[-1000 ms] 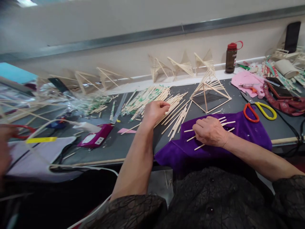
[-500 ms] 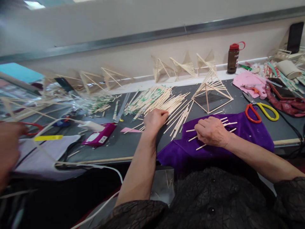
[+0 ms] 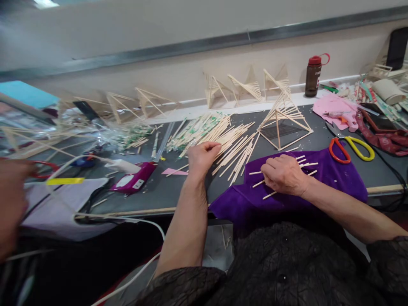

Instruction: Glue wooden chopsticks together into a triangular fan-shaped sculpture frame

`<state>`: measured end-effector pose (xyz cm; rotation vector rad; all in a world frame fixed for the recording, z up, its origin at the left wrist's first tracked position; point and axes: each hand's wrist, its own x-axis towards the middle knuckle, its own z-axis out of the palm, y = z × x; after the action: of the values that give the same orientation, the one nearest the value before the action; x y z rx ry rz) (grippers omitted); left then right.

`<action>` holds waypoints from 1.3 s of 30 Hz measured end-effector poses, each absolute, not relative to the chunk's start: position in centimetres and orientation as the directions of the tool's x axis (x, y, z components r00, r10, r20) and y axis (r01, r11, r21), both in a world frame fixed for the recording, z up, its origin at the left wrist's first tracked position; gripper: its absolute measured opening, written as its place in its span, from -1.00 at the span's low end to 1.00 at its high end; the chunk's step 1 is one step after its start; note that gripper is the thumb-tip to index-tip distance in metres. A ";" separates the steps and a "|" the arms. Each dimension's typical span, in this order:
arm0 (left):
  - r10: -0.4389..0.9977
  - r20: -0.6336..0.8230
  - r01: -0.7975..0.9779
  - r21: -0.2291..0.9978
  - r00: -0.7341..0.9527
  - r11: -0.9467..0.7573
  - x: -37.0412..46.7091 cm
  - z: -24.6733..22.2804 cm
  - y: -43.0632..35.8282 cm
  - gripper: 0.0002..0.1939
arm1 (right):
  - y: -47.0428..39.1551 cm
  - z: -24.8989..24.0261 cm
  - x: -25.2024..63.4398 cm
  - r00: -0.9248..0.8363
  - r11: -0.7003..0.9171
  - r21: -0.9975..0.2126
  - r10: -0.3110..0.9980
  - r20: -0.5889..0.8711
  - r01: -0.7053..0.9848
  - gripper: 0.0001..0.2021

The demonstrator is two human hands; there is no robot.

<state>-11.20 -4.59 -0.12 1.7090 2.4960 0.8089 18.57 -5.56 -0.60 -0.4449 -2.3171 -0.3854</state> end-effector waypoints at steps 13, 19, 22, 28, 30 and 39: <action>0.837 0.306 0.880 0.303 -0.453 0.366 -10.0 0.4 -5.3 -0.65 | -5.7 -0.6 18.6 -0.672 0.900 0.120 0.219 0.707 0.420 -0.82; 0.867 0.286 0.900 0.288 -0.408 0.328 -9.7 0.1 -5.7 -0.67 | -5.6 -0.6 18.6 -0.670 0.902 0.119 0.215 0.710 0.416 -0.82; 0.914 0.251 0.927 0.286 -0.319 0.245 -9.1 -0.5 -6.3 -0.72 | -5.6 -0.6 18.6 -0.672 0.903 0.121 0.211 0.710 0.412 -0.82; 0.912 0.311 0.919 0.367 -0.268 0.145 -8.8 -0.7 -7.9 -0.64 | -5.7 -0.5 18.6 -0.672 0.892 0.137 0.216 0.709 0.431 -0.82; 0.876 0.341 0.901 0.385 -0.341 0.201 -9.7 0.0 -7.8 -0.56 | -5.7 -0.5 18.7 -0.678 0.895 0.135 0.216 0.703 0.426 -0.82; 0.918 0.165 0.919 0.232 -0.361 0.320 -11.4 1.7 -4.0 -0.72 | -5.7 -0.5 18.8 -0.678 0.905 0.125 0.207 0.706 0.406 -0.81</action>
<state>-11.37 -4.01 1.75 1.7772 2.5546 0.4524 18.78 -5.72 -0.47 -0.4354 -2.3302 -0.3531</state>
